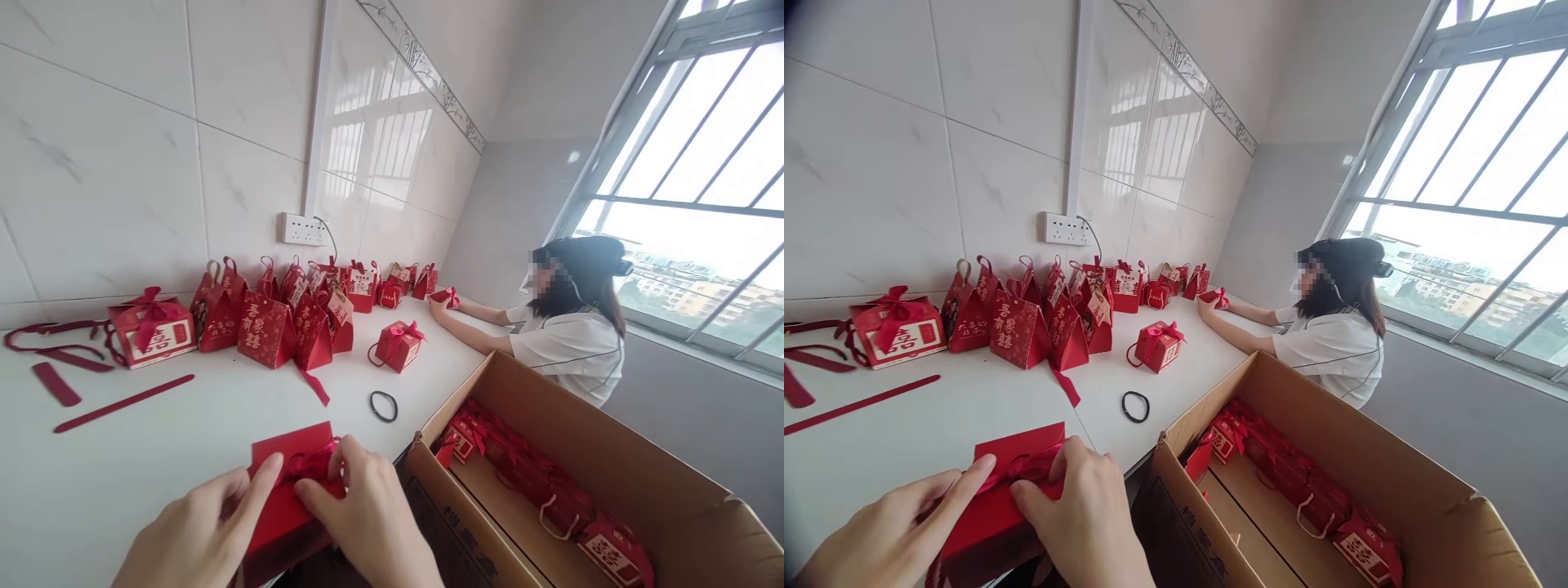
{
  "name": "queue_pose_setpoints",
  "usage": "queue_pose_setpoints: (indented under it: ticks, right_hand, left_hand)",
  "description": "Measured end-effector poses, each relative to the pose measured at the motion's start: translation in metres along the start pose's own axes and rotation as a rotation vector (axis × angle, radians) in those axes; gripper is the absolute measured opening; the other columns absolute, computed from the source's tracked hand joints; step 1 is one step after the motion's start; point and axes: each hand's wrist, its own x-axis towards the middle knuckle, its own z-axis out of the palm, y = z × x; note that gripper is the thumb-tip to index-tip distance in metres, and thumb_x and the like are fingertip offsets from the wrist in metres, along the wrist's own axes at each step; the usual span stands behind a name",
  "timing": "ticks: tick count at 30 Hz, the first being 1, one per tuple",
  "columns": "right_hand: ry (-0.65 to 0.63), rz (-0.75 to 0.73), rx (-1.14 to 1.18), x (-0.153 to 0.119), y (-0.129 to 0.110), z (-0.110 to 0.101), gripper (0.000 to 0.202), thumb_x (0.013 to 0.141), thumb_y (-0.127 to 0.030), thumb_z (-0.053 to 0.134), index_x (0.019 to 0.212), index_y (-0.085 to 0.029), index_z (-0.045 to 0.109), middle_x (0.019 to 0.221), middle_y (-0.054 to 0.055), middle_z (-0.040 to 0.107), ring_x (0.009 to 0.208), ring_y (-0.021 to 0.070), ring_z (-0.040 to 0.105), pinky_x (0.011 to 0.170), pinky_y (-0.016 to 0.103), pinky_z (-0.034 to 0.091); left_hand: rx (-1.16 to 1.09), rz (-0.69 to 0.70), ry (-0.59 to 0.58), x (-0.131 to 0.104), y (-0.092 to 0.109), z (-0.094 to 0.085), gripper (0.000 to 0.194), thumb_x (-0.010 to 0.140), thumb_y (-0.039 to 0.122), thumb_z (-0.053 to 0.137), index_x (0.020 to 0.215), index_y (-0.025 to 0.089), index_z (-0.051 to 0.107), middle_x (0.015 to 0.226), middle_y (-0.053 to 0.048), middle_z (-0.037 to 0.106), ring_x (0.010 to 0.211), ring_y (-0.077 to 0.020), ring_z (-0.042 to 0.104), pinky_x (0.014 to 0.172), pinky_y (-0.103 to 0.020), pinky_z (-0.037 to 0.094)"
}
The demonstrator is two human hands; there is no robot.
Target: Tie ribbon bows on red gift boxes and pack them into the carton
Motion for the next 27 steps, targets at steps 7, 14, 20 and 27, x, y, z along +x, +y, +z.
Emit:
queue_pose_setpoints:
  ticks: [7,14,20,27]
  right_hand:
    - [-0.023,-0.095,-0.072,0.001,0.009,-0.009,0.028,0.079,-0.045,0.057,0.068,-0.022,0.046,0.052,-0.004,0.051,0.048,0.0137,0.046,0.049,0.023,0.031]
    - [-0.082,-0.099,0.026,0.003,0.012,-0.012,0.026,0.080,-0.045,0.055,0.071,-0.023,0.047,0.046,-0.009,0.031,0.042,0.0099,0.029,0.043,0.021,0.023]
    - [-0.133,-0.072,0.183,0.011,0.015,-0.011,0.031,0.081,-0.051,0.052,0.072,-0.020,0.053,0.049,-0.008,0.026,0.045,0.0094,0.026,0.044,0.022,0.021]
    - [-0.193,-0.047,0.482,0.011,0.028,-0.002,0.029,0.082,-0.046,0.051,0.074,-0.018,0.050,0.053,-0.007,0.033,0.048,0.0082,0.029,0.046,0.021,0.025]
  left_hand:
    - [-0.027,0.115,0.172,-0.015,0.018,0.001,0.038,0.082,0.045,0.041,0.053,0.021,0.038,0.050,0.002,0.054,0.043,-0.0130,0.045,0.045,-0.021,0.031]
    - [-0.245,0.123,0.104,-0.020,0.011,0.006,0.037,0.085,0.046,0.041,0.059,0.021,0.033,0.052,0.005,0.043,0.046,-0.0100,0.036,0.044,-0.020,0.029]
    - [-0.398,0.159,0.082,-0.016,0.004,0.011,0.038,0.085,0.046,0.044,0.059,0.020,0.032,0.053,0.006,0.036,0.048,-0.0085,0.033,0.045,-0.020,0.028]
    - [-0.469,0.194,0.088,-0.013,-0.003,0.014,0.038,0.086,0.042,0.043,0.059,0.020,0.028,0.052,0.006,0.028,0.049,-0.0085,0.028,0.046,-0.020,0.026]
